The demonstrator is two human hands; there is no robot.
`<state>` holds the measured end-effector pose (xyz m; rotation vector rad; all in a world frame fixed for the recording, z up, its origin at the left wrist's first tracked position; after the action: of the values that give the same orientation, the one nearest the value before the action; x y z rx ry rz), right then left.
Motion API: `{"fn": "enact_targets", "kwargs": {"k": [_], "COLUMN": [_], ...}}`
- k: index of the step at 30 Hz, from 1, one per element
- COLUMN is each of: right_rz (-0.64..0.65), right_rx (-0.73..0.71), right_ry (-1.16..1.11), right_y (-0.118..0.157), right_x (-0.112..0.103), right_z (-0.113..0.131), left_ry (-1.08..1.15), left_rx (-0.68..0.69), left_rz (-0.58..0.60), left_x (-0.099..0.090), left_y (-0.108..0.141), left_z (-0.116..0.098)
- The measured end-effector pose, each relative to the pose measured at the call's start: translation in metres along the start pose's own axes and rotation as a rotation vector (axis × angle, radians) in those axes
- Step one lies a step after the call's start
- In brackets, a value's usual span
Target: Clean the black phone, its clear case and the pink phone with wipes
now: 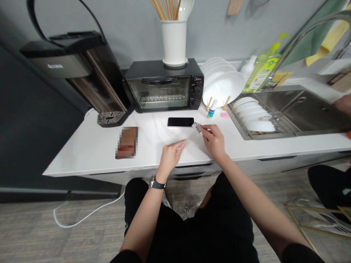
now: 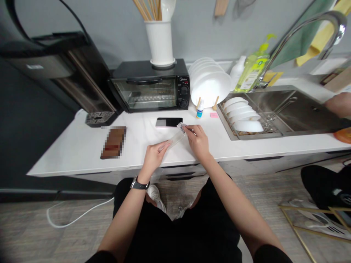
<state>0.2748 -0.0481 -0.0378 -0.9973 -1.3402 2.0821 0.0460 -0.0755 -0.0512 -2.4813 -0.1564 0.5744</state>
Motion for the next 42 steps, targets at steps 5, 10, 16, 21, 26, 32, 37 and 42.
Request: {"fn": "enact_targets", "kwargs": {"k": [5, 10, 16, 21, 26, 32, 37, 42], "right_rz": [-0.014, -0.016, -0.022, -0.001, 0.020, 0.020, 0.020, 0.016], "right_rx": [0.004, -0.028, -0.078, -0.153, -0.175, -0.109, -0.018, 0.010], "right_ry": [-0.001, -0.030, -0.150, -0.219, -0.211, -0.126, 0.015, 0.049], "right_y": [0.002, 0.010, 0.020, 0.023, 0.025, 0.020, 0.004, -0.002], "right_x": [0.001, 0.001, 0.003, 0.003, 0.002, 0.000, 0.001, 0.003], "right_z": [0.003, 0.023, 0.070, 0.095, 0.085, 0.052, 0.018, 0.006], "left_ry": [0.008, 0.007, -0.084, -0.142, -0.154, -0.059, 0.007, 0.007], "left_rx": [-0.004, -0.001, 0.015, 0.031, 0.047, 0.018, 0.005, 0.014], "left_rz": [-0.003, 0.007, -0.010, -0.002, -0.011, -0.002, 0.012, -0.007], "left_x": [0.000, 0.001, -0.001, -0.002, -0.001, -0.002, -0.001, 0.000], "left_y": [0.000, -0.001, -0.002, -0.003, -0.003, -0.002, -0.001, 0.000], "left_z": [-0.001, -0.002, -0.003, 0.000, 0.001, -0.006, -0.007, -0.002]}}
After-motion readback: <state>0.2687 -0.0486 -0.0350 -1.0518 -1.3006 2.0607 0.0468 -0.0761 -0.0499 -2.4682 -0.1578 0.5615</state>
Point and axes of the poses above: each hand's wrist, its own y-axis away from the middle knuckle, its own x-axis out of the palm, z = x × y, the point moved 1 cm from there along -y, towards the middle knuckle, and after that the axes turned 15 degrees about -z, right-handed, at the moved point
